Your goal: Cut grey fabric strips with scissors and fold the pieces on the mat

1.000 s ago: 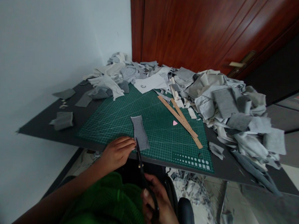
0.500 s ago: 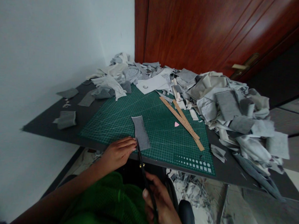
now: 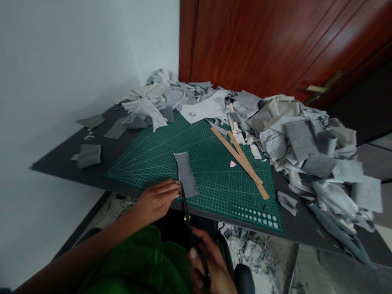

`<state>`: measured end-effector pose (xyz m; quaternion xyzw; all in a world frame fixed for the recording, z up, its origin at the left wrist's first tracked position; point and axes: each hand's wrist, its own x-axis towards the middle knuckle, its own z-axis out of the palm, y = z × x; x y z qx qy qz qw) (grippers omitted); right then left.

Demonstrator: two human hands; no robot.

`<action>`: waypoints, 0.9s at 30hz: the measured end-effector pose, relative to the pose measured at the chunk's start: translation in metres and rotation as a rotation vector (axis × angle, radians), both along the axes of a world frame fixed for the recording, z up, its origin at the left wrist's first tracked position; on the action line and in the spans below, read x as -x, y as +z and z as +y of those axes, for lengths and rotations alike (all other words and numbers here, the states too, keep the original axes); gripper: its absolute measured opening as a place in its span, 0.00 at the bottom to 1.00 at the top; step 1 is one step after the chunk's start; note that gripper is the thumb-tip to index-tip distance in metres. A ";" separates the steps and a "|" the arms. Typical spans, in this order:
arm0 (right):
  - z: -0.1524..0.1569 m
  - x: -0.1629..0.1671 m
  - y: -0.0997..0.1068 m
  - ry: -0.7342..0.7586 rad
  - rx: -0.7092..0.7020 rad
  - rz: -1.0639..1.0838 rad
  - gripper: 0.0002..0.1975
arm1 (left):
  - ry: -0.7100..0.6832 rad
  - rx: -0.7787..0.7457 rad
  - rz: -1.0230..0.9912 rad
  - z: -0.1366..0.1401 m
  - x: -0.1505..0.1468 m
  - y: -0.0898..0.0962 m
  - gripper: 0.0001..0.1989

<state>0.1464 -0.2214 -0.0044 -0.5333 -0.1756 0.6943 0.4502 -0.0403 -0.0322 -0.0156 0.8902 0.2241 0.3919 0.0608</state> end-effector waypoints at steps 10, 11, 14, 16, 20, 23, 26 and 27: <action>-0.002 -0.003 0.002 -0.006 -0.003 0.048 0.37 | -0.023 0.029 0.036 0.000 0.001 0.003 0.11; -0.002 -0.003 0.001 -0.008 -0.006 0.051 0.37 | -0.023 0.030 0.041 0.000 0.001 0.003 0.11; -0.002 -0.003 -0.002 -0.025 0.007 0.059 0.37 | -0.015 0.029 0.055 0.000 0.001 0.003 0.11; -0.002 -0.004 -0.003 -0.035 0.020 0.068 0.37 | -0.016 0.039 0.065 0.000 0.001 0.002 0.12; -0.002 -0.005 -0.005 -0.040 0.019 0.079 0.38 | -0.019 0.062 0.072 0.000 0.001 0.002 0.12; -0.001 -0.005 -0.005 -0.045 0.015 0.086 0.37 | -0.018 0.055 0.058 0.000 0.001 0.003 0.12; -0.001 -0.004 -0.005 -0.038 -0.010 0.084 0.37 | -0.020 0.045 0.049 -0.001 0.000 0.005 0.11; -0.001 -0.003 -0.004 -0.033 -0.016 0.082 0.37 | -0.021 0.043 0.049 -0.001 0.000 0.006 0.11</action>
